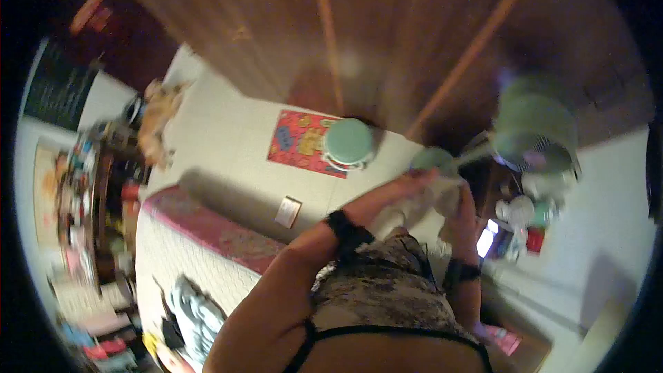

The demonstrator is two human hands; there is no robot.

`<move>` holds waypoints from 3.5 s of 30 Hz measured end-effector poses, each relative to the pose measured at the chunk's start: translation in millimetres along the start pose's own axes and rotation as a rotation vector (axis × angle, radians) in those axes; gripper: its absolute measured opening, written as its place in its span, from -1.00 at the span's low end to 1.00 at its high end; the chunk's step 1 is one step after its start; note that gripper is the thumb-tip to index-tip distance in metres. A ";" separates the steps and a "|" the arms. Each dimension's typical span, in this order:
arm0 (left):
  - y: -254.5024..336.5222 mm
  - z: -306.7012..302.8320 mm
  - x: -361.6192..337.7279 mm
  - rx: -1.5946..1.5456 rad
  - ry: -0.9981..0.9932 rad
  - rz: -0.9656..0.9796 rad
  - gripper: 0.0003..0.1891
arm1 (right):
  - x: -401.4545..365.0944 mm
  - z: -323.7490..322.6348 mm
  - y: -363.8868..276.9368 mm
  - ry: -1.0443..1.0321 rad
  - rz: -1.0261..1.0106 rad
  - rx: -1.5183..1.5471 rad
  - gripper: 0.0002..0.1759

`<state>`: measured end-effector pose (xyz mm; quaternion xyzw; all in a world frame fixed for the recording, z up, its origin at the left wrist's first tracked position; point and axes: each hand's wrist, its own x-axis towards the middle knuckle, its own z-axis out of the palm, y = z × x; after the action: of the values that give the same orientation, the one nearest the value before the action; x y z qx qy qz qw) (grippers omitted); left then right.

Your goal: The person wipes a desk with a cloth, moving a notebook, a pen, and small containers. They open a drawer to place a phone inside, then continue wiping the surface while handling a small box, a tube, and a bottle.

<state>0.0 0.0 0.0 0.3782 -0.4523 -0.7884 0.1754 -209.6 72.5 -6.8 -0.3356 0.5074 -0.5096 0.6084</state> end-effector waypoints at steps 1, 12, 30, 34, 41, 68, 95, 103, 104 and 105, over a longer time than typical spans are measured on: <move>-18.3 18.9 18.2 0.041 0.080 0.014 -0.24 | -7.3 -4.4 -5.1 0.062 0.042 0.035 -0.42; 20.5 32.5 77.2 0.485 0.262 0.157 -0.17 | 57.4 -104.2 -14.1 -0.280 -0.496 -0.781 -0.15; 13.5 70.0 81.2 -0.115 0.321 0.331 -0.23 | 112.4 -88.7 -23.0 -0.149 0.012 -0.150 -0.39; -19.0 39.5 90.3 -0.187 0.412 0.542 -0.29 | 102.3 -18.2 -52.0 -0.305 0.595 0.480 -0.35; -7.5 -9.0 -18.5 -0.188 0.635 0.456 -0.35 | 132.4 41.5 14.0 -0.497 0.737 0.265 -0.46; -136.1 -176.5 -233.8 -0.596 0.972 0.489 -0.67 | 74.2 379.4 108.3 -0.785 0.604 -0.374 -0.47; -87.5 -465.0 -396.7 -0.653 1.185 0.334 -0.49 | 175.2 735.9 169.7 -1.027 0.653 -0.433 -0.55; -59.9 -582.0 -465.4 -0.640 1.152 0.436 -0.51 | 214.2 856.1 198.4 -1.088 0.554 -0.427 -0.52; -60.6 -602.2 -473.6 -0.625 1.153 0.419 -0.51 | 217.4 875.4 198.8 -1.090 0.556 -0.417 -0.51; -59.2 -624.2 -482.6 -0.606 1.155 0.404 -0.52 | 220.1 896.4 198.4 -1.094 0.555 -0.405 -0.51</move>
<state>790.0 -32.5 -29.0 0.5807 -0.1070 -0.5039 0.6304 698.4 -185.7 -18.2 -0.5114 0.2782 0.0174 0.8129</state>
